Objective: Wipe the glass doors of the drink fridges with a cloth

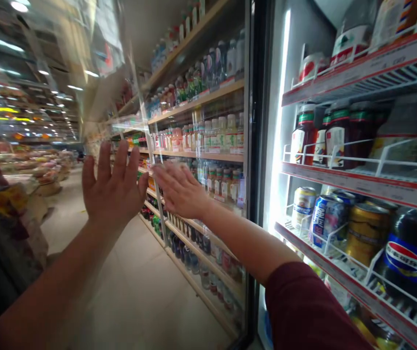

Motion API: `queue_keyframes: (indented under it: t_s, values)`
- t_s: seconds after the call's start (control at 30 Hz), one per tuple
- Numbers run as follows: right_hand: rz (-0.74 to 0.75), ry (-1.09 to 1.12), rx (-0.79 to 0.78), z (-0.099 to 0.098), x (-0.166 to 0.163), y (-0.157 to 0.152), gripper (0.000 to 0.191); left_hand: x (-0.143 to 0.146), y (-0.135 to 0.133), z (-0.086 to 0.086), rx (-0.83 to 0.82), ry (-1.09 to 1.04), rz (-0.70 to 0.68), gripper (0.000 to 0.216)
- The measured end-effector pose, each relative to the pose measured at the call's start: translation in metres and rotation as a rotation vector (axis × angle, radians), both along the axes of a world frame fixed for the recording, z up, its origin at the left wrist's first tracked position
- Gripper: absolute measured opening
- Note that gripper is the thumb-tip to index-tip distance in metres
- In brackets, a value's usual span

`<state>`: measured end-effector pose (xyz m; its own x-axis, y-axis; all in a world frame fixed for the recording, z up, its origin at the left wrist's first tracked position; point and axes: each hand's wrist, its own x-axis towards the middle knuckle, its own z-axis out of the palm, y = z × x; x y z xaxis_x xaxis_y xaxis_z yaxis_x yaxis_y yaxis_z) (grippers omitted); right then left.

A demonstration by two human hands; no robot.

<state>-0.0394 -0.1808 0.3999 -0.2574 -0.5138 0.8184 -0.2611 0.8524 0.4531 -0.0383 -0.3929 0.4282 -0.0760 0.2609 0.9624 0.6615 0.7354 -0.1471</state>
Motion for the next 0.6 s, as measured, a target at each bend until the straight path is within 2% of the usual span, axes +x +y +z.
queue_keyframes:
  t_s: [0.03,0.07,0.1,0.2,0.27,0.3,0.37,0.43,0.47,0.5,0.6]
  values:
    - [0.013,-0.037,0.133,0.002,0.003,0.000,0.070,0.000,0.000,0.000,0.002,0.001,-0.008,0.062]
    - [0.007,-0.053,0.184,0.006,0.005,0.003,0.068,0.001,0.000,0.000,0.003,0.003,-0.009,0.062]
    - [-0.021,-0.049,0.147,0.011,0.005,0.006,0.067,0.001,0.001,0.000,0.003,0.000,-0.004,0.062]
    - [-0.169,0.028,-0.280,0.018,0.000,0.014,0.073,0.003,0.002,0.000,0.012,-0.022,-0.001,0.060]
    - [-0.198,0.073,-0.498,0.011,-0.003,0.013,0.078,0.003,0.002,0.000,0.022,-0.029,-0.003,0.059]
    - [-0.175,0.083,-0.518,0.005,-0.004,0.011,0.079,0.004,0.002,0.000,0.023,-0.024,0.011,0.059]
    - [-0.094,0.069,-0.405,-0.003,-0.002,0.007,0.079,0.004,0.002,-0.001,0.008,-0.001,0.055,0.061]
    - [-0.047,0.034,-0.258,0.001,0.001,0.006,0.077,0.005,0.002,-0.001,-0.007,0.019,0.080,0.062]
    - [-0.048,0.023,-0.239,0.007,0.002,0.007,0.076,0.005,0.002,-0.001,-0.011,0.024,0.079,0.062]
    - [-0.061,0.024,-0.272,0.014,0.002,0.009,0.075,0.006,0.002,-0.001,-0.012,0.025,0.074,0.062]
    - [-0.107,0.064,-0.526,0.027,-0.001,0.011,0.076,0.006,0.002,-0.001,-0.005,0.012,0.066,0.062]
